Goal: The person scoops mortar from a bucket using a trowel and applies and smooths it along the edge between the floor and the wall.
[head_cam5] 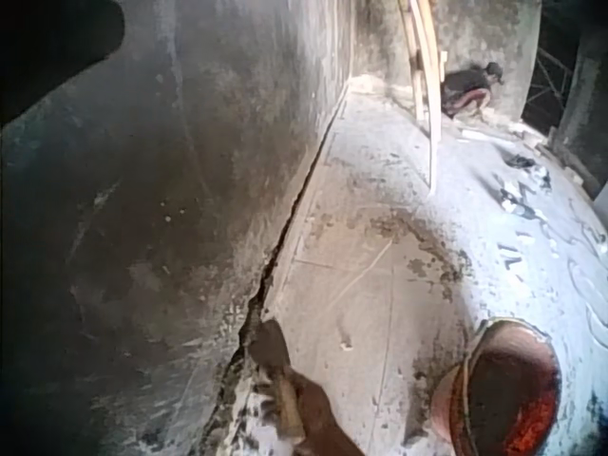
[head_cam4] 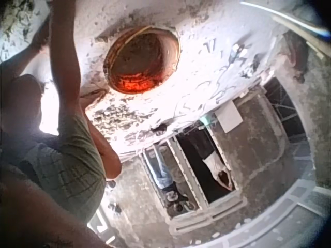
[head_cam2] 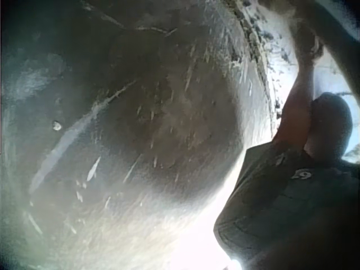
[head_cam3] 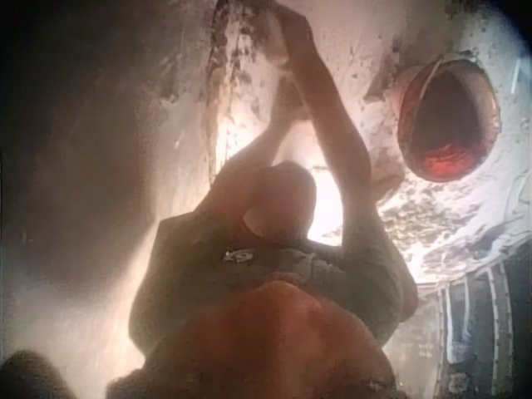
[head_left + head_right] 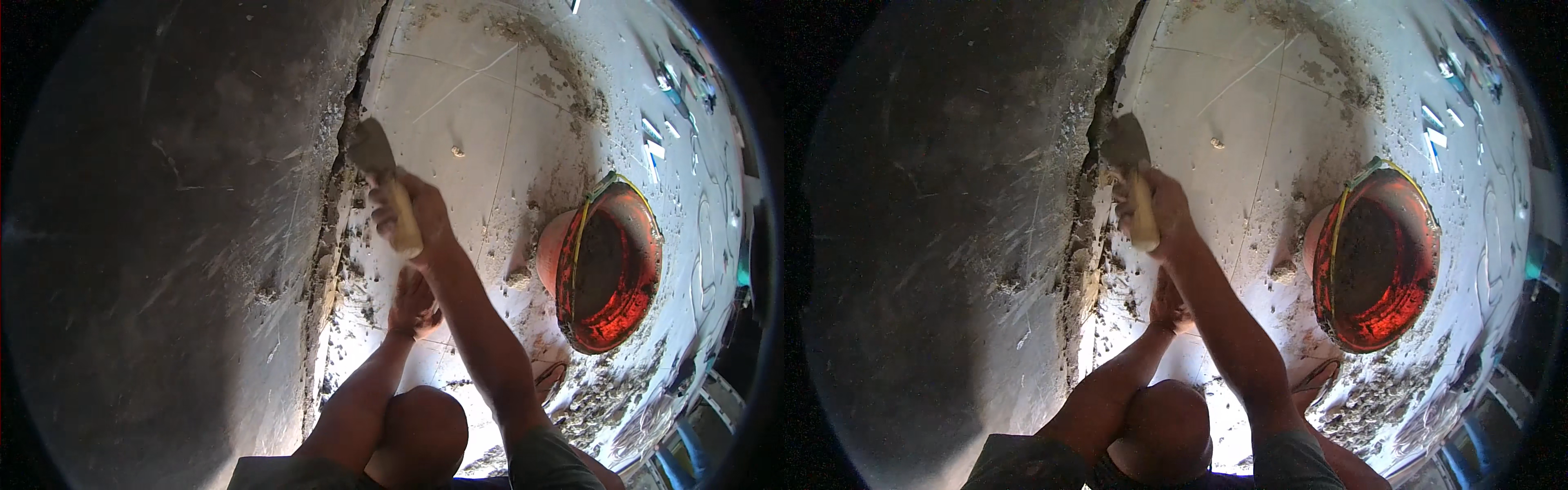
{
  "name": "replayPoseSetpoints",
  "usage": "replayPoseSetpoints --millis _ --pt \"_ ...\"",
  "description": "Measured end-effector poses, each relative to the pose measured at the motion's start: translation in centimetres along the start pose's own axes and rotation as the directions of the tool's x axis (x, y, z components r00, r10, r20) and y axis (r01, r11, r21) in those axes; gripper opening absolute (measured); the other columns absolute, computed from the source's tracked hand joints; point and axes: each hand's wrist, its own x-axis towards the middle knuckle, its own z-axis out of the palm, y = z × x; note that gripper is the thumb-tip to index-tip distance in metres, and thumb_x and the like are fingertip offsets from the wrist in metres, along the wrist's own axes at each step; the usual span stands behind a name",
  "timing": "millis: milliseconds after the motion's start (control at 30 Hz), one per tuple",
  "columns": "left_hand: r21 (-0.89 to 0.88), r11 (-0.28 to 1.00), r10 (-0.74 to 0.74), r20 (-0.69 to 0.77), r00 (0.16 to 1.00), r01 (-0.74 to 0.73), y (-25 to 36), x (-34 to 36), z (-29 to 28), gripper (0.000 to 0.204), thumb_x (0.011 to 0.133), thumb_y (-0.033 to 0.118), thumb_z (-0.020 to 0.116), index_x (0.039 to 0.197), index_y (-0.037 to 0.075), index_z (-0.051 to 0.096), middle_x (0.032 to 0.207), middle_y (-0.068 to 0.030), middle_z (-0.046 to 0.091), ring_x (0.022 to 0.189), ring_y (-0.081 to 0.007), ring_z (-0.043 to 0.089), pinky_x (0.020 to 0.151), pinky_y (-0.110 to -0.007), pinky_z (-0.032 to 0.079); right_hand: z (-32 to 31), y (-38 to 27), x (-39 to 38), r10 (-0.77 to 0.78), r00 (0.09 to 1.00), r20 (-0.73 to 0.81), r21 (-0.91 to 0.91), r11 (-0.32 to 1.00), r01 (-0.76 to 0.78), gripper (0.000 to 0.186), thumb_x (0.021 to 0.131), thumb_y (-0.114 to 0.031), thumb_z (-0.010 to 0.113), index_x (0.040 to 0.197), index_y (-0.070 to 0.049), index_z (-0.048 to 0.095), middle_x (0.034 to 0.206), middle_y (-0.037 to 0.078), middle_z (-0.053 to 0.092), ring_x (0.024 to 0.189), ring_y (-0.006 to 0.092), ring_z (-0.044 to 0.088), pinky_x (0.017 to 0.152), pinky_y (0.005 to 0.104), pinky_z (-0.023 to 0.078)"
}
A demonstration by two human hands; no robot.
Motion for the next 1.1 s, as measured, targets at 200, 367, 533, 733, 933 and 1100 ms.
replayPoseSetpoints --millis 200,367,533,733,933,1100 --pt "-0.03 0.999 0.02 -0.143 0.99 -0.025 0.1 0.2 -0.5 0.054 0.09 0.03 0.059 0.142 0.02 0.048 0.153 -0.007 0.039 0.143 -0.028 0.034 0.118 -0.059 0.018 1.1 -5.3 3.3 0.104 0.91 0.401 0.291 0.927 -0.234 0.031 0.103 -0.029 0.043 0.119 -0.004 0.05 0.088 0.005 0.053 0.06 0.0113 0.05 0.052 0.0268 0.049" --pt "-0.058 0.998 0.009 -0.126 0.992 -0.016 0.0 0.0 -1.0 0.052 0.09 0.028 0.06 0.14 0.02 0.05 0.153 -0.0064 0.039 0.143 -0.0275 0.033 0.117 -0.059 0.019 3.2 -6.1 -1.4 -0.21 0.899 0.384 0.15 0.975 0.164 0.034 0.102 -0.032 0.045 0.124 -0.005 0.048 0.089 0.004 0.053 0.061 0.0114 0.047 0.05 0.0255 0.044" --pt "-0.06 0.998 0.029 -0.108 0.994 -0.036 0.6 0.3 -0.3 0.052 0.09 0.03 0.059 0.14 0.019 0.05 0.154 -0.0067 0.038 0.145 -0.0267 0.031 0.117 -0.06 0.019 6.3 -3.3 -8.4 -0.822 0.57 -0.002 -0.372 0.529 0.762 0.043 0.103 -0.033 0.042 0.139 -0.011 0.037 0.089 0.004 0.053 0.058 0.0141 0.054 0.049 0.0289 0.048" --pt "-0.235 0.958 0.102 -0.263 0.959 -0.166 0.7 0.2 2.3 0.067 0.085 0.029 0.066 0.146 0.017 0.041 0.153 -0.0129 0.038 0.143 -0.0336 0.033 0.116 -0.054 0.023 0.2 6.6 -5.3 -0.898 0.394 -0.196 -0.599 0.428 0.677 0.048 0.102 -0.033 0.041 0.144 -0.011 0.034 0.11 0.012 0.054 0.088 0.0256 0.062 0.077 0.0432 0.055" --pt "-0.21 0.976 -0.062 -0.048 0.997 0.051 0.6 0.9 1.2 0.058 0.086 0.026 0.064 0.14 0.013 0.046 0.15 -0.0137 0.042 0.14 -0.0357 0.037 0.114 -0.057 0.023 -0.6 7.5 -6.9 -0.699 0.701 0.137 -0.962 0.076 0.264 0.054 0.099 -0.033 0.048 0.144 -0.007 0.033 0.124 0.017 0.051 0.104 0.0321 0.053 0.087 0.0496 0.043" --pt "0.077 0.996 0.027 0.102 0.994 -0.034 -1.6 -0.3 1.1 0.075 0.084 0.035 0.058 0.151 0.014 0.032 0.158 -0.0128 0.028 0.15 -0.0337 0.015 0.118 -0.063 0.01 3.7 -0.5 -17.2 -0.685 0.727 -0.039 -0.621 0.586 0.52 0.032 0.103 -0.019 0.042 0.129 -0.001 0.042 0.091 0.007 0.054 0.063 0.0112 0.054 0.057 0.0255 0.048"
